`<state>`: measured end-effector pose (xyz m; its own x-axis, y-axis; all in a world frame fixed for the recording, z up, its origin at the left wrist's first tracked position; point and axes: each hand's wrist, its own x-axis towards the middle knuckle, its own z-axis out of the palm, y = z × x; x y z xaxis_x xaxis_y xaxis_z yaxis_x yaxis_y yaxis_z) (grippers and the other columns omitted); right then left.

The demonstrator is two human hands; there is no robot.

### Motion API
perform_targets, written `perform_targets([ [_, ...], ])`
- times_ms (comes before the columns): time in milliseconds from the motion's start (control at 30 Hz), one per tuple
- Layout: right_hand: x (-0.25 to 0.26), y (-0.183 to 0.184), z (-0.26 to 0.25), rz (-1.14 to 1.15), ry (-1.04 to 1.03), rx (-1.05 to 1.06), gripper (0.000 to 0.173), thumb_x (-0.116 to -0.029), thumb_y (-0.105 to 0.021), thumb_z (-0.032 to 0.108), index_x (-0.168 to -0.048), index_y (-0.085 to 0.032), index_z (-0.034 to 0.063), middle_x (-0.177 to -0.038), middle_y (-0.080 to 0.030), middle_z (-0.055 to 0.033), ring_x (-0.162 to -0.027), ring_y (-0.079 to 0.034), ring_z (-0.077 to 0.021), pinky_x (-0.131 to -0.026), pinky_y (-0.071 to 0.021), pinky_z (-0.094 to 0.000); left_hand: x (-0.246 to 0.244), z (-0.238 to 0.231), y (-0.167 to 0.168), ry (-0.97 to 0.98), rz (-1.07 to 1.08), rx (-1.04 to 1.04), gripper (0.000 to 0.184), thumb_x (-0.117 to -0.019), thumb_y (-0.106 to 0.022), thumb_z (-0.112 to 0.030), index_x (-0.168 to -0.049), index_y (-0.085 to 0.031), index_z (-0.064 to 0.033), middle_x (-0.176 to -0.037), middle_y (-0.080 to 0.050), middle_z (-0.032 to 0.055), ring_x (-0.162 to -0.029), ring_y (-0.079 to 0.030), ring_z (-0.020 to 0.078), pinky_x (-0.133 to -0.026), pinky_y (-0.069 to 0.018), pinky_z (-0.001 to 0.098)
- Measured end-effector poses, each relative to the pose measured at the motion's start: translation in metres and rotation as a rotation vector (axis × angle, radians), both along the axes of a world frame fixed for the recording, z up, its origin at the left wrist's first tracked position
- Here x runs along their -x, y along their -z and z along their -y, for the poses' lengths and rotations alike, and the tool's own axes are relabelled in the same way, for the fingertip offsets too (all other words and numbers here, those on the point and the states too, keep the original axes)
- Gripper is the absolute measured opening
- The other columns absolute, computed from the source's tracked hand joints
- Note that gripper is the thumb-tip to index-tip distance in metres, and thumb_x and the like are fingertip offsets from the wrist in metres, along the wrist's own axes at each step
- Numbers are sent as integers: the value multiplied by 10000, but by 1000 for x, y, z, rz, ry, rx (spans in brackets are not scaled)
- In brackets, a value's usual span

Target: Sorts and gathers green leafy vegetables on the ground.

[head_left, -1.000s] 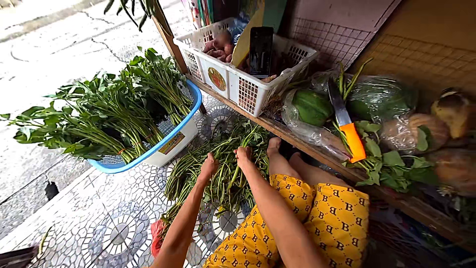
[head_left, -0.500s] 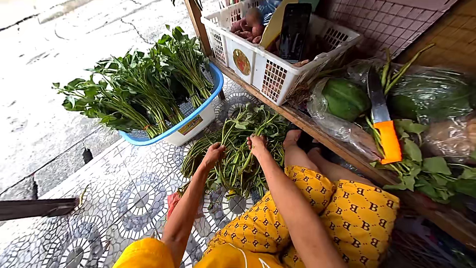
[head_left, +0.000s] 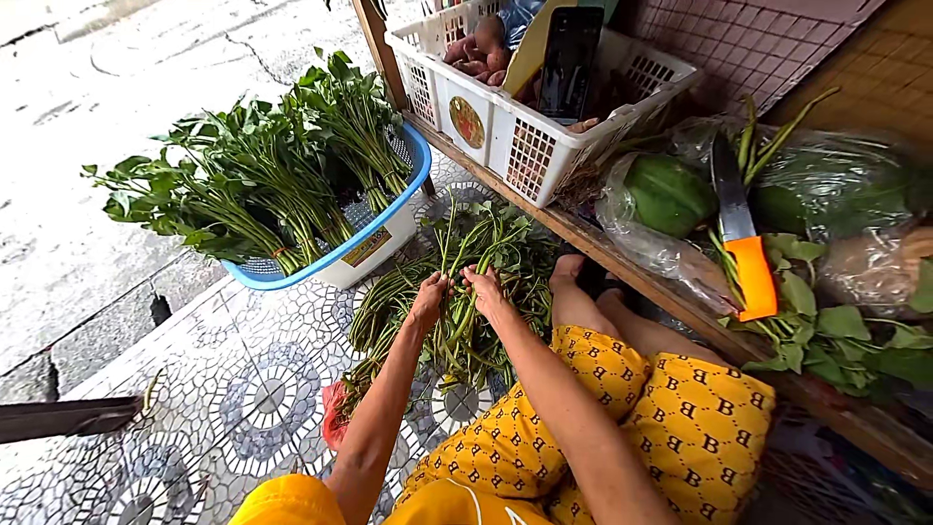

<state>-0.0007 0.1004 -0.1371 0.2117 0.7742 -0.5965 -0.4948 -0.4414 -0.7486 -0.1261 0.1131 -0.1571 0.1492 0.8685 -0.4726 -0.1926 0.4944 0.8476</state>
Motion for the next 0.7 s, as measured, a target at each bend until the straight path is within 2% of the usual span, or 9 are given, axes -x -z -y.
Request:
perform_targets([
  [100,-1,1,-1,-45,47,-21,235,-1010,-632,42,-1223,-541,3,-943,-640,-100,-633,-539,-91,-550,-447,-218,1,1,6,20,33,17,171,-1107,-348,-55,-1123,-515,-25,-788,-576,20,-586,-568,64,-577,-530,191],
  [233,-1,3,-1,-37,21,-27,328,-934,-701,-28,-1214,-530,-7,-904,-585,-96,-649,-530,-117,-569,-467,-238,0,8,9,67,56,20,174,-1107,-339,-54,-1083,-509,-28,-788,-596,23,-601,-589,68,-599,-545,199],
  [300,-1,5,-1,-34,-2,-18,377,-908,-711,-61,-1224,-512,-6,-914,-599,-102,-639,-529,-117,-557,-465,-240,1,12,9,77,40,3,179,-1107,-358,-62,-1123,-527,-3,-815,-617,36,-628,-611,83,-617,-555,217],
  [433,1,5,-1,-31,-68,-18,400,-923,-705,-40,-1284,-539,0,-882,-582,-87,-616,-519,-103,-550,-463,-225,-2,15,5,51,-57,-50,192,-1110,-389,-90,-1150,-544,17,-813,-609,42,-603,-586,77,-582,-530,206],
  [467,2,3,-1,-30,-74,-21,414,-928,-698,-40,-1306,-535,0,-898,-585,-90,-622,-516,-100,-552,-459,-224,-2,14,4,44,-113,-74,203,-1112,-392,-101,-1163,-545,22,-819,-609,46,-625,-596,82,-601,-535,212],
  [567,3,-2,1,-18,-52,-20,442,-927,-695,-50,-1334,-530,-6,-922,-576,-93,-630,-498,-98,-560,-446,-223,8,15,8,21,-295,-182,261,-1109,-399,-105,-1262,-525,65,-951,-646,106,-791,-646,129,-749,-552,281],
  [633,1,-3,1,-1,-45,-15,427,-929,-697,-45,-1323,-539,-2,-913,-567,-85,-627,-490,-96,-562,-441,-223,20,17,14,-21,-330,-210,258,-1100,-416,-90,-1288,-510,61,-974,-650,108,-787,-657,120,-738,-562,269],
  [700,0,-1,1,10,-62,-14,409,-935,-691,-41,-1315,-547,5,-926,-573,-84,-633,-498,-91,-563,-443,-220,30,21,17,-66,-323,-222,249,-1092,-437,-75,-1287,-519,57,-940,-641,89,-745,-637,104,-707,-549,245],
])
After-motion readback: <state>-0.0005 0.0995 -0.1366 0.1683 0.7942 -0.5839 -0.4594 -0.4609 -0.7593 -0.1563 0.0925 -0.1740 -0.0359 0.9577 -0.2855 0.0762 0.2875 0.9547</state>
